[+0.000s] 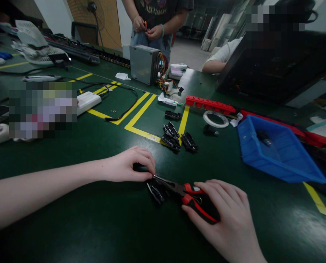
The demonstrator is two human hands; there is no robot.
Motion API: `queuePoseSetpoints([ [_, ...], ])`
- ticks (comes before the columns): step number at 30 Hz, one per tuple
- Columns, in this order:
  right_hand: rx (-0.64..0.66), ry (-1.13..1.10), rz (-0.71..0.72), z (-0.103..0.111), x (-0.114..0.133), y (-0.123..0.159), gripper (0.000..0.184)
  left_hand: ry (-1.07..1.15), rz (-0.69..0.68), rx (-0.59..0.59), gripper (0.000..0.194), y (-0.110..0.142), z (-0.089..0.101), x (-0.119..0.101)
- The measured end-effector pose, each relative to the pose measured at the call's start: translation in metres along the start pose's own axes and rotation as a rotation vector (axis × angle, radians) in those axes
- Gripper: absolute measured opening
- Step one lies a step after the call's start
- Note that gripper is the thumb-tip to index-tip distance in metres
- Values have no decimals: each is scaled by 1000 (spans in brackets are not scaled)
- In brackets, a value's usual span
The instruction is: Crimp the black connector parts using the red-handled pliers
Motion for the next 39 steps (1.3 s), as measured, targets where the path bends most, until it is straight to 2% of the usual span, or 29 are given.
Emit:
queuePoseSetpoints([
  [6, -1, -18, -6, 0, 1, 1, 39, 10, 2, 1, 9, 1, 0, -1],
  [13, 57, -106, -64, 0, 5, 5, 43, 61, -10, -11, 7, 1, 1, -1],
  [20, 84, -96, -52, 0, 6, 5, 44, 2, -25, -29, 6, 1, -1, 1],
  [31, 113, -150, -109, 2, 12, -1, 39, -57, 10, 8, 7, 3, 0, -3],
  [36, 127, -155, -101, 1, 11, 0, 39, -83, -30, -11, 9, 5, 1, -5],
  [39, 126, -156, -104, 0, 9, 1, 39, -139, -107, -52, 14, 8, 0, -8],
])
Point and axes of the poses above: each hand's wrist, its own y-axis away from the middle knuckle, its own z-axis out of the back of the hand, x = y × z, the point moved 1 cm from there along -y, towards the middle knuckle, and after that the axes turned 7 degrees about -x, right-handed, at the moved point
